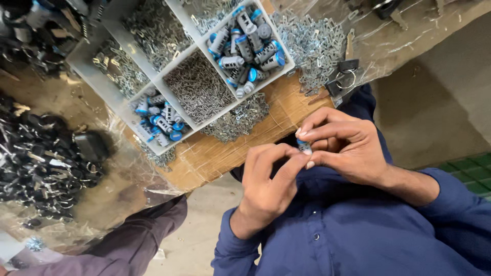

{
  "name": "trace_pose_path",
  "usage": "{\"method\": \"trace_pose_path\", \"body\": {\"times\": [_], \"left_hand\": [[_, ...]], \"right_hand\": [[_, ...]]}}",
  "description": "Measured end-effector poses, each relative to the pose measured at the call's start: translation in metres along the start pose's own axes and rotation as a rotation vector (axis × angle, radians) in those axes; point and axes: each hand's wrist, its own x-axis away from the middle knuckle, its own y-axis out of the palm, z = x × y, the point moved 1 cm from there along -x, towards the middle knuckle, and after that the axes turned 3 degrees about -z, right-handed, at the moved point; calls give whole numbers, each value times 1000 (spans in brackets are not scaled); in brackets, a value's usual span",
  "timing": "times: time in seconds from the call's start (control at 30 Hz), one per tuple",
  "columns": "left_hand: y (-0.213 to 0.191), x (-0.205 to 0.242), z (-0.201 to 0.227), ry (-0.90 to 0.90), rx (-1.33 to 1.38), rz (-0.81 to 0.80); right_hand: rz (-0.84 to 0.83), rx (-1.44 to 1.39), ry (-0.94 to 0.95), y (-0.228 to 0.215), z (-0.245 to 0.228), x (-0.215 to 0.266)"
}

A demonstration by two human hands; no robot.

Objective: The person assembles small cylindrical key components by inserting metal pins into gray bodies with blue caps. They repeatedly pick components from a bowl and a compartmentalized tray, insert pins by hand, and place the assembled units into a tray. Another person works nearby at the same table.

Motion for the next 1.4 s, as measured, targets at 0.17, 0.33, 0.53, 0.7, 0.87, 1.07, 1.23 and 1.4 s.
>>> {"method": "trace_pose_path", "body": {"times": [0.17, 0.33, 0.53, 0.7, 0.87, 1.07, 1.23, 1.4], "left_hand": [[-7, 5, -3, -96, 182, 48], [4, 9, -3, -89, 244, 152], [3, 0, 1, -55, 150, 103], [-3, 11, -5, -198, 161, -62], [9, 14, -8, -579, 880, -53], [28, -36, -2, -213, -507, -94], [19, -39, -1, -243, -268, -39], [30, -27, -2, -236, -550, -82]], "right_hand": [[-84, 75, -26, 5, 9, -2], [-101, 29, -36, 2, 9, -2], [-105, -49, -62, -1, 3, -3], [-81, -20, 36, 1, 1, -6], [-232, 146, -112, -13, -6, -5], [16, -78, -124, -30, -14, 10], [3, -80, -139, -39, -22, 18], [-2, -18, -67, -39, -19, 11]]}}
